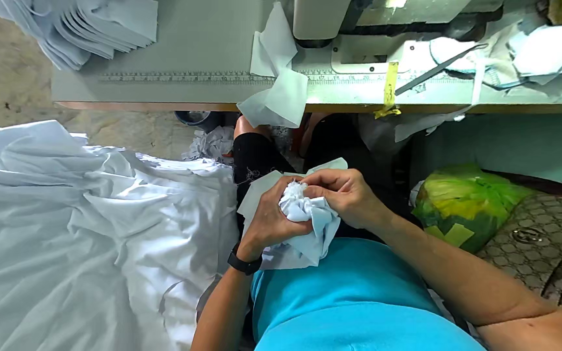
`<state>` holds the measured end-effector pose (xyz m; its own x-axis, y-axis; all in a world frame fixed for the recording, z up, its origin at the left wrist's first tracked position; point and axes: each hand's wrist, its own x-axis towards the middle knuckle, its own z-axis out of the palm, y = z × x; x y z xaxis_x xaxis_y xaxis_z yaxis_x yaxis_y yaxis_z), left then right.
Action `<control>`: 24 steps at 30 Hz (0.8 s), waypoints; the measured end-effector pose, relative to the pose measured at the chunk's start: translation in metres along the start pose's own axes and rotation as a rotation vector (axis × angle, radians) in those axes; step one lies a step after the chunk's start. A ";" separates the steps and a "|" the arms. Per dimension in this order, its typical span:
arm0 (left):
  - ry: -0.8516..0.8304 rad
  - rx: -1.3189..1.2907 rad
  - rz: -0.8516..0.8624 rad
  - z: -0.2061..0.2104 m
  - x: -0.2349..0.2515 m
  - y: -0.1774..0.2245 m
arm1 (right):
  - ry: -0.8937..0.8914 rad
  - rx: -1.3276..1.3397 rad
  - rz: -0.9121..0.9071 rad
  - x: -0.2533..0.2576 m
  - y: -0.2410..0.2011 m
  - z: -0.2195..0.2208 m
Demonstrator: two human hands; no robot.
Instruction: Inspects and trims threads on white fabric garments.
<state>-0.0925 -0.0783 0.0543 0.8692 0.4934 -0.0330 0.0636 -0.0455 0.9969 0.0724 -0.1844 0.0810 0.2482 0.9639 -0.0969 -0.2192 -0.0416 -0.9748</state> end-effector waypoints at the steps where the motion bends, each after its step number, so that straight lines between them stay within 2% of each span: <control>1: 0.007 0.007 0.002 0.001 0.002 -0.001 | 0.002 -0.011 0.016 0.001 -0.002 -0.008; 5: 0.009 0.030 -0.027 0.003 0.007 0.003 | 0.087 -0.070 0.093 0.000 -0.014 -0.029; 7: 0.002 0.084 -0.065 0.006 0.009 0.007 | 0.103 -0.098 0.072 -0.006 -0.020 -0.030; 11: -0.061 0.343 -0.137 0.015 0.018 0.014 | -0.031 -0.361 -0.069 -0.011 -0.022 -0.032; 13: -0.105 0.419 -0.111 0.020 0.026 0.018 | -0.089 -0.491 -0.144 -0.010 -0.017 -0.029; 16: -0.268 0.359 -0.062 0.018 0.036 0.017 | -0.059 -0.490 -0.145 -0.009 -0.009 -0.029; 19: -0.429 0.137 -0.041 0.010 0.042 0.012 | -0.022 -0.446 -0.160 -0.015 -0.004 -0.031; 21: -0.424 0.092 -0.076 0.011 0.042 0.013 | 0.039 -0.440 -0.183 -0.022 0.004 -0.031; 24: -0.420 0.171 -0.115 0.018 0.045 0.015 | 0.090 -0.512 -0.242 -0.028 0.007 -0.035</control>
<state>-0.0436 -0.0725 0.0667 0.9728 0.1108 -0.2035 0.2203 -0.1711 0.9603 0.0967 -0.2206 0.0698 0.3183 0.9367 0.1459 0.3331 0.0336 -0.9423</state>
